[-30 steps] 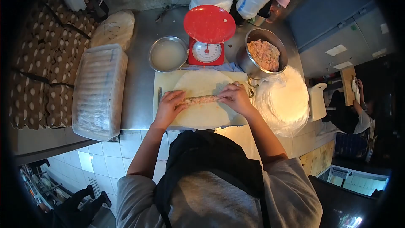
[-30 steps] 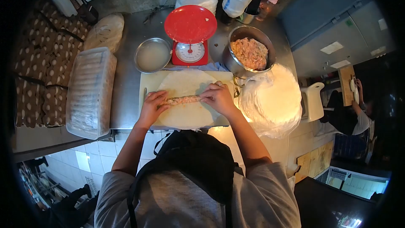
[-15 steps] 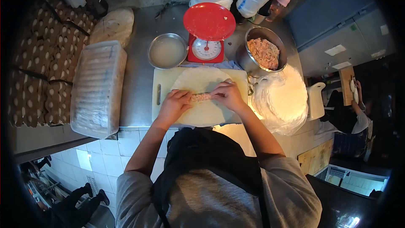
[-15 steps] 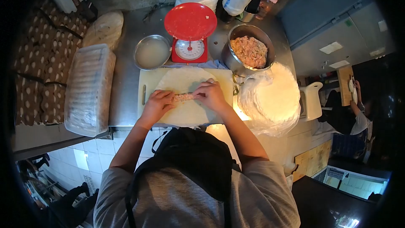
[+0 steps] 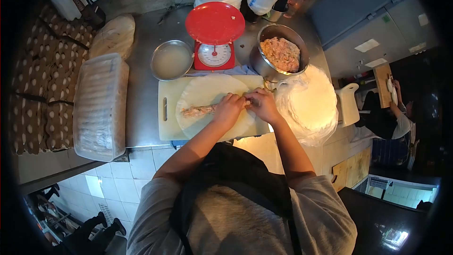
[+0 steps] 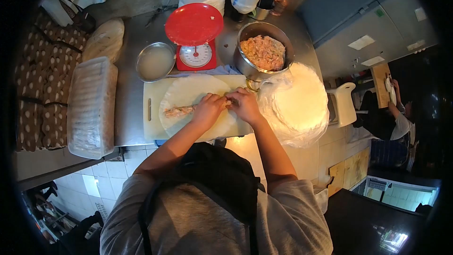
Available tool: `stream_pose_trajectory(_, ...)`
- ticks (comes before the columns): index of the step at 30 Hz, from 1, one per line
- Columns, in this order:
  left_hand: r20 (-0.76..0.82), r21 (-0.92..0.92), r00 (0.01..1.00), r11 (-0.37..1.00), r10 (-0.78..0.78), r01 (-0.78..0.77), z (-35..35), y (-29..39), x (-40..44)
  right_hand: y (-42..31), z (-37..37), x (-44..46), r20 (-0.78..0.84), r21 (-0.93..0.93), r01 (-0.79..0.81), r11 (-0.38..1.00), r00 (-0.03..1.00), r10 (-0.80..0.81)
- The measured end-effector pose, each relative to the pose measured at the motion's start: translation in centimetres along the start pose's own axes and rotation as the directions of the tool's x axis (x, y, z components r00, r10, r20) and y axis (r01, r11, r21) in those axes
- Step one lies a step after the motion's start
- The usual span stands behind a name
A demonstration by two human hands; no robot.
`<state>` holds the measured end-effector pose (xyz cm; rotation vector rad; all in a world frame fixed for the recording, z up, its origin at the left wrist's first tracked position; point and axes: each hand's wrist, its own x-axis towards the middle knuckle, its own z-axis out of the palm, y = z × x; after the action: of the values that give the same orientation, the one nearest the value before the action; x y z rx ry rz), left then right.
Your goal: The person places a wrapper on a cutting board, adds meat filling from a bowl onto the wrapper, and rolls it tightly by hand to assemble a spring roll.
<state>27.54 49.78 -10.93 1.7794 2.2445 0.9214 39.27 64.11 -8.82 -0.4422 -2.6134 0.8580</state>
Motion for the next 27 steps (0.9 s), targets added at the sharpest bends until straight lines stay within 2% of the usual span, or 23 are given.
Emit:
stream_pose_trajectory(2,0.047,-0.003,0.998,1.000,-0.031,0.031,-0.6,0.1,-0.1,0.9,0.3,-0.6,-0.009,0.009,-0.006,1.000,1.000,0.006)
stream_pose_trajectory(5,0.009,0.132,0.999,0.990,-0.041,0.040,-2.7,-2.0,-2.7,0.7,0.3,-0.8,-0.009,0.030,-0.008,1.000,1.000,0.008)
stream_pose_trajectory(8,-0.077,0.229,0.994,0.969,-0.075,0.090,-8.0,-3.6,-5.8,0.3,0.1,-1.0,-0.022,0.029,-0.009,1.000,1.000,0.009)
stream_pose_trajectory(11,-0.004,0.076,0.993,0.990,-0.119,0.119,-9.5,-6.5,-8.1,0.7,0.2,-1.0,0.014,0.089,-0.056,0.994,0.998,0.055)
stream_pose_trajectory(12,0.000,0.054,0.992,0.991,-0.125,0.125,-9.9,-6.6,-8.4,0.7,0.1,-1.0,0.007,0.059,-0.028,0.998,1.000,0.028)
stream_pose_trajectory(15,-0.005,-0.039,0.992,0.991,-0.125,0.124,-9.9,-7.9,-9.0,0.7,0.0,-0.8,0.006,0.023,0.013,1.000,1.000,-0.013)
stream_pose_trajectory(18,-0.040,-0.133,0.992,0.985,-0.119,0.113,-10.7,-7.8,-9.2,0.2,-0.5,-0.6,0.080,0.031,-0.043,0.999,0.996,0.040)
stream_pose_trajectory(21,-0.103,-0.124,0.984,0.983,-0.147,0.134,-10.3,-8.6,-10.3,-0.7,-1.0,-0.6,0.061,0.012,-0.028,1.000,0.998,0.027)
stream_pose_trajectory(24,-0.032,-0.082,0.990,0.987,-0.139,0.136,-10.0,-9.5,-10.5,0.8,-0.1,-0.9,0.046,-0.026,0.009,1.000,0.999,-0.008)
stream_pose_trajectory(27,-0.137,-0.007,0.978,0.987,-0.157,0.158,-11.2,-7.9,-10.7,-1.9,-2.3,-1.6,0.033,0.024,-0.002,1.000,0.999,0.001)
